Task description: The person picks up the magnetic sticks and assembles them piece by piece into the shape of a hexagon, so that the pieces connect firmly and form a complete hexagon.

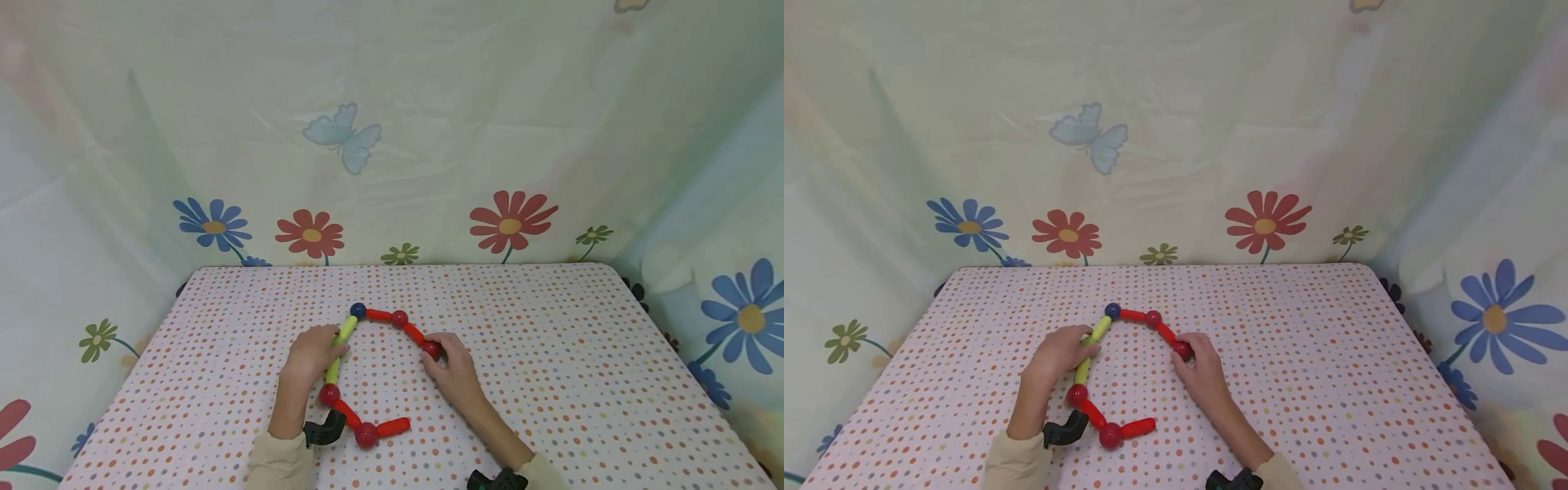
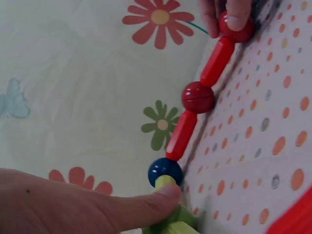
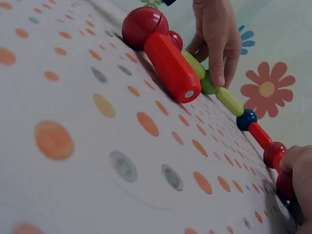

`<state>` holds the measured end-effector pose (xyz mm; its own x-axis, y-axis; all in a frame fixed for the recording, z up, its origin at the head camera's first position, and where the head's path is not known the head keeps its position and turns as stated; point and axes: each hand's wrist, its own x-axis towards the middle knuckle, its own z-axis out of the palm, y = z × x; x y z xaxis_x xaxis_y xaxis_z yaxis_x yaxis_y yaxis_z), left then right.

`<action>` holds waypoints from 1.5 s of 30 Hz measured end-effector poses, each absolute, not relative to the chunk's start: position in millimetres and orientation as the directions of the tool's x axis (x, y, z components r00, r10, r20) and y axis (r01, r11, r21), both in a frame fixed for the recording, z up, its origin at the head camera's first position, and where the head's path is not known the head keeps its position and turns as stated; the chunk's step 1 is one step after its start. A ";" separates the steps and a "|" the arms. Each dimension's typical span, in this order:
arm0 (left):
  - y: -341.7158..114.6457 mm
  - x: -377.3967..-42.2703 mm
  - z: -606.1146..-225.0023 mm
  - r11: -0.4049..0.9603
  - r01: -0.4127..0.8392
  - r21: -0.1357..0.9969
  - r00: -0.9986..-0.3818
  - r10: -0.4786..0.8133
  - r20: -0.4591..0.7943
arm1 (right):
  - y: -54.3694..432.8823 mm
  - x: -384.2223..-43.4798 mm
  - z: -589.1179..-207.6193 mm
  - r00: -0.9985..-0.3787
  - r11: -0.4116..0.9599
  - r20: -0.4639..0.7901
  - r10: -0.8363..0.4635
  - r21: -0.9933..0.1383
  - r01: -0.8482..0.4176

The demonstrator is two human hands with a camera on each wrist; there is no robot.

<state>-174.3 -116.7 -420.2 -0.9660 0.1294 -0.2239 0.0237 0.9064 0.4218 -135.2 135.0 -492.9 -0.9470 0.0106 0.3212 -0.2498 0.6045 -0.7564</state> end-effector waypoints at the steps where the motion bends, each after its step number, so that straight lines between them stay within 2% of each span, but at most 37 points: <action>1: -114.9 -176.0 -423.5 0.899 0.024 0.437 -0.973 0.123 -0.197 | 136.2 -135.8 -493.0 -0.948 0.607 0.318 0.017 -0.757 -0.243; 5: -109.9 -180.5 -431.1 0.886 0.023 0.464 -0.989 0.089 -0.119 | 139.2 -137.0 -493.1 -0.950 0.609 0.312 0.024 -0.758 -0.234; 8: -108.8 -178.7 -429.8 0.897 0.039 0.441 -0.994 0.079 -0.071 | 139.8 -137.2 -493.5 -0.947 0.614 0.320 0.023 -0.752 -0.239; 11: -107.0 -171.6 -425.0 0.903 0.135 0.407 -0.989 0.145 0.006 | 139.8 -137.8 -491.9 -0.953 0.596 0.303 0.028 -0.770 -0.228; 13: -105.3 -163.6 -422.6 0.887 0.251 0.388 -0.966 0.252 0.050 | 141.2 -139.9 -489.4 -0.965 0.567 0.259 0.028 -0.799 -0.198; 15: -104.0 -154.8 -423.2 0.842 0.395 0.367 -0.913 0.404 0.055 | 144.7 -144.6 -486.0 -0.981 0.539 0.191 0.030 -0.830 -0.145; 18: -105.0 -142.8 -428.6 0.724 0.567 0.394 -0.785 0.620 -0.009 | 153.2 -158.7 -480.3 -0.996 0.511 0.086 0.030 -0.858 -0.059; 21: -108.6 -135.4 -436.5 0.627 0.612 0.482 -0.669 0.735 -0.106 | 161.0 -175.7 -475.8 -0.999 0.511 0.033 0.004 -0.859 -0.026; 23: -110.8 -132.8 -440.0 0.594 0.606 0.529 -0.626 0.766 -0.144 | 163.1 -185.6 -474.6 -1.000 0.538 0.018 -0.026 -0.842 -0.029; 25: -112.1 -130.1 -443.3 0.590 0.617 0.520 -0.609 0.777 -0.160 | 162.4 -191.8 -473.1 -0.998 0.576 -0.009 -0.055 -0.817 -0.024; 32: -108.8 -124.0 -449.8 0.609 0.680 0.408 -0.627 0.772 -0.109 | 150.0 -193.8 -469.0 -0.991 0.688 -0.107 -0.084 -0.725 0.020; 40: -122.7 -134.2 -449.8 0.702 0.663 0.261 -0.725 0.688 -0.010 | 147.2 -190.3 -463.3 -0.992 0.713 -0.125 -0.026 -0.697 0.069; 45: -136.4 -139.0 -452.4 0.742 0.641 0.197 -0.765 0.637 0.093 | 147.0 -188.1 -457.8 -0.992 0.728 -0.128 -0.002 -0.680 0.086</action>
